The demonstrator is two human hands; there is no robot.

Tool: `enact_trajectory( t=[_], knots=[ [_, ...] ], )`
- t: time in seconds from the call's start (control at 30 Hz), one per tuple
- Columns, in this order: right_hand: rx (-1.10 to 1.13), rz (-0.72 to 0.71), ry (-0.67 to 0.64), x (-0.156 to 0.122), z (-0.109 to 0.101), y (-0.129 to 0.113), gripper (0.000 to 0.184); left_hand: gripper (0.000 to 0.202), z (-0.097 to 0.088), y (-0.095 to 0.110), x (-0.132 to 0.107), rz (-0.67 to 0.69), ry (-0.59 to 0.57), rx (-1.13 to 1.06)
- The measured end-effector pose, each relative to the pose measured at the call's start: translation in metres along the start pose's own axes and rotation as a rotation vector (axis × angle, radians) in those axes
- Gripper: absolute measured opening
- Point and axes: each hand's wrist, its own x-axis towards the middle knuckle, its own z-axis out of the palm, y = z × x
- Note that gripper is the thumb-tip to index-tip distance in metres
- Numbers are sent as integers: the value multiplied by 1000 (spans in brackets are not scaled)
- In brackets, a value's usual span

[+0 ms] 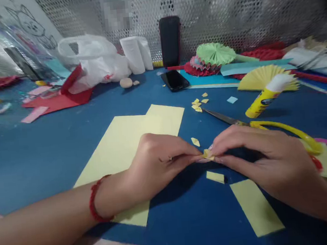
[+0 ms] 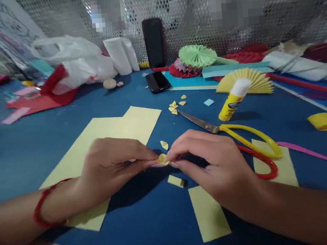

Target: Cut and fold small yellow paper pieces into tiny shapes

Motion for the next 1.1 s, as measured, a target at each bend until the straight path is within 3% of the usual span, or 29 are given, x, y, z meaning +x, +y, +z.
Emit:
enact_trajectory(
  t=[0.37,0.77,1.1],
  knots=[
    [-99,-79,-55,-4,-3,-1,25,5,3,-2,-3,19,-51,-57],
    [-131,-71,24,-5,0,-7,17,9,2,-4,-5,54,-73,14],
    [-186,73,87,-6,-3,-10,10,8,2,-3,-4,54,-67,8]
  ],
)
